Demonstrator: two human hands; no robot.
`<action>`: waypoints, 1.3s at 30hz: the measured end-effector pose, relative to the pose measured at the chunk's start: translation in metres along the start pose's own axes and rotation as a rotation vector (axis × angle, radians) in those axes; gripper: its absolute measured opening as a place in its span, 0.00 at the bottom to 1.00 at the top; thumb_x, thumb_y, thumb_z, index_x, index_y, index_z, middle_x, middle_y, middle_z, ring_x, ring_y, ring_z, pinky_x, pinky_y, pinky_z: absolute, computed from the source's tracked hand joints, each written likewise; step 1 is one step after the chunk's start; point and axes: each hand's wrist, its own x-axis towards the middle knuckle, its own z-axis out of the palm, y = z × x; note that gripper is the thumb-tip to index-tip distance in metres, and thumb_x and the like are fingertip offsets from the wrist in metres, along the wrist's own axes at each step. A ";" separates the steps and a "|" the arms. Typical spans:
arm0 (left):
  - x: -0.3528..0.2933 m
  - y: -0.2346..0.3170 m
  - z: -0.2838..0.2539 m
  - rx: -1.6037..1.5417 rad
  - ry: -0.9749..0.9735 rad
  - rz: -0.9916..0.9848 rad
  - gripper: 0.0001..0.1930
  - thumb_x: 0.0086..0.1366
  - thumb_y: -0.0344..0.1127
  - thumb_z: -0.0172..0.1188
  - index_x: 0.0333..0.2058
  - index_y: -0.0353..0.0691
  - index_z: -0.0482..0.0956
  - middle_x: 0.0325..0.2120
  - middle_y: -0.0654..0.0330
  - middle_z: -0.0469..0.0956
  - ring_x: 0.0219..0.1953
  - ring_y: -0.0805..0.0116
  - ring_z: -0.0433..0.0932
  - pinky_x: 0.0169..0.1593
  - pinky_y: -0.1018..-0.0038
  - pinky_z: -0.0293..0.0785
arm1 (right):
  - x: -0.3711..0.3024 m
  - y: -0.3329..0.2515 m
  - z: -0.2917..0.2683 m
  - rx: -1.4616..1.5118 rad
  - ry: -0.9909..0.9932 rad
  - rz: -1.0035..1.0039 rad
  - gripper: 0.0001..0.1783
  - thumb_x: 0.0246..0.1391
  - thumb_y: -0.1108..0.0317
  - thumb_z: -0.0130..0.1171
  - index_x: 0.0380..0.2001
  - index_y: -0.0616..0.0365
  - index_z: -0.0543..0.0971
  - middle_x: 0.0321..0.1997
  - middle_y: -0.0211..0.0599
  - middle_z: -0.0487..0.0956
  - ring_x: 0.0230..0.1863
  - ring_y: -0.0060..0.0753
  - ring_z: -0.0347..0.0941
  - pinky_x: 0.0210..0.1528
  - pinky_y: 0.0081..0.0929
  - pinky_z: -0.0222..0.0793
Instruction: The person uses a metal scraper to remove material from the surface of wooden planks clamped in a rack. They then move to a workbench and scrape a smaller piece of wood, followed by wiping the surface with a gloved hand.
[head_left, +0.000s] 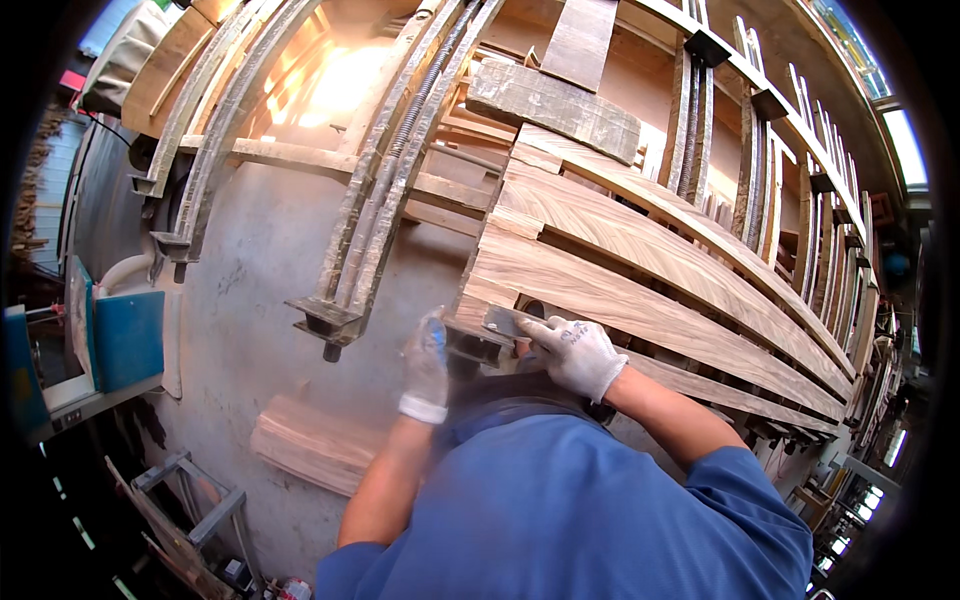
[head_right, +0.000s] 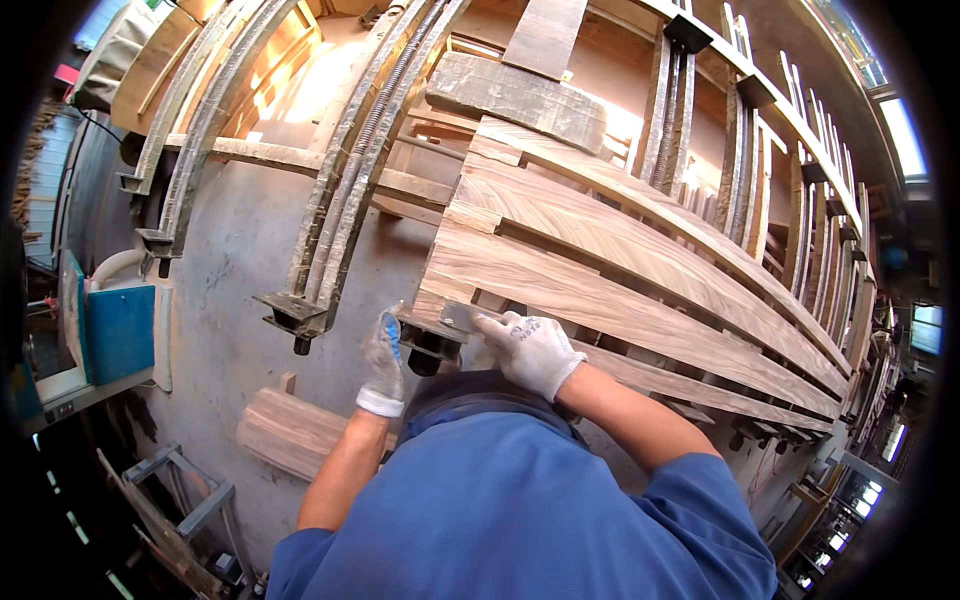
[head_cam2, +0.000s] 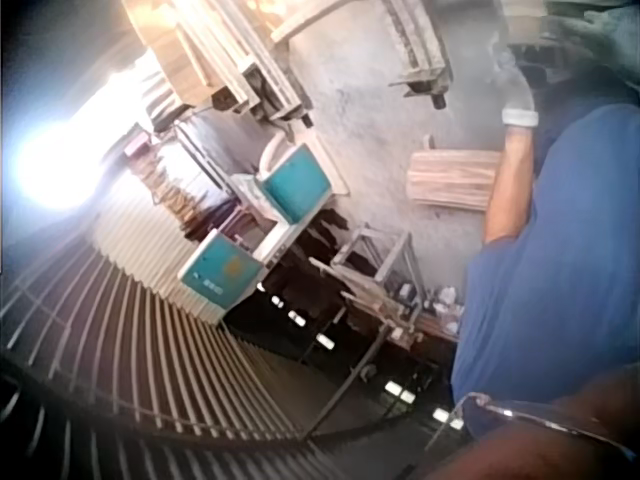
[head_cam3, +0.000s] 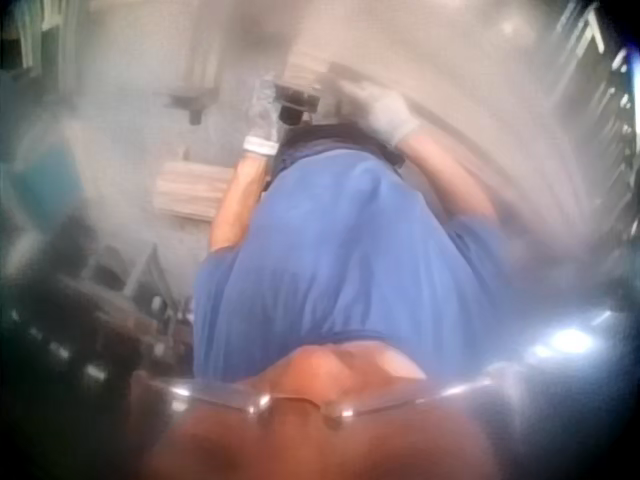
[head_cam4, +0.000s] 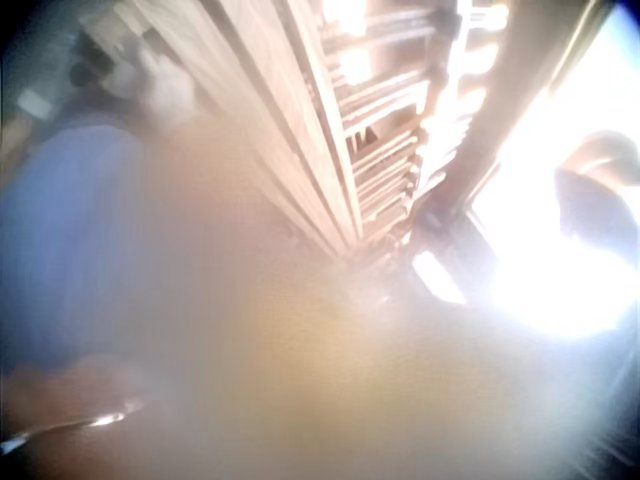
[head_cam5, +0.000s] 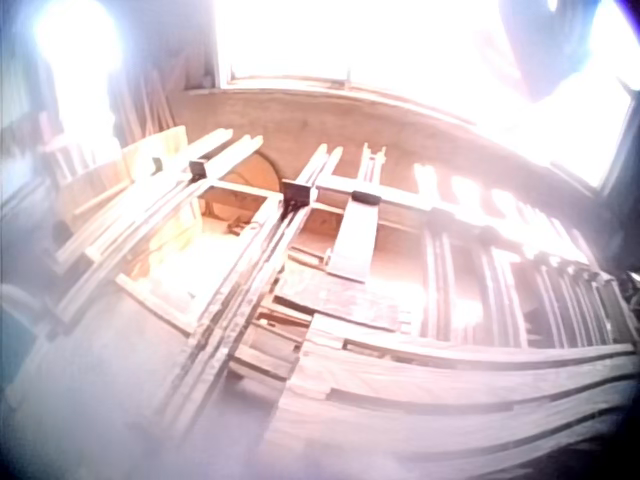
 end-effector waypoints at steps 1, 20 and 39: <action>0.000 -0.001 0.000 0.015 0.007 0.001 0.22 0.86 0.45 0.46 0.62 0.36 0.81 0.56 0.45 0.84 0.56 0.52 0.83 0.61 0.60 0.76 | 0.005 -0.002 0.002 -0.003 -0.001 -0.001 0.27 0.63 0.66 0.64 0.66 0.44 0.80 0.38 0.46 0.84 0.35 0.54 0.84 0.36 0.49 0.79; 0.000 0.017 0.002 -0.097 0.002 -0.060 0.25 0.86 0.48 0.46 0.62 0.34 0.80 0.53 0.50 0.86 0.53 0.61 0.84 0.59 0.63 0.79 | -0.013 0.000 -0.027 -0.181 -0.062 0.007 0.29 0.66 0.63 0.60 0.70 0.44 0.77 0.33 0.42 0.82 0.31 0.49 0.82 0.31 0.48 0.79; -0.003 0.030 0.002 -0.222 -0.017 -0.172 0.22 0.81 0.41 0.58 0.65 0.33 0.78 0.59 0.51 0.83 0.61 0.64 0.79 0.67 0.67 0.72 | -0.002 0.033 -0.039 -0.092 0.108 0.038 0.23 0.64 0.67 0.64 0.62 0.49 0.83 0.35 0.45 0.84 0.35 0.54 0.84 0.38 0.47 0.80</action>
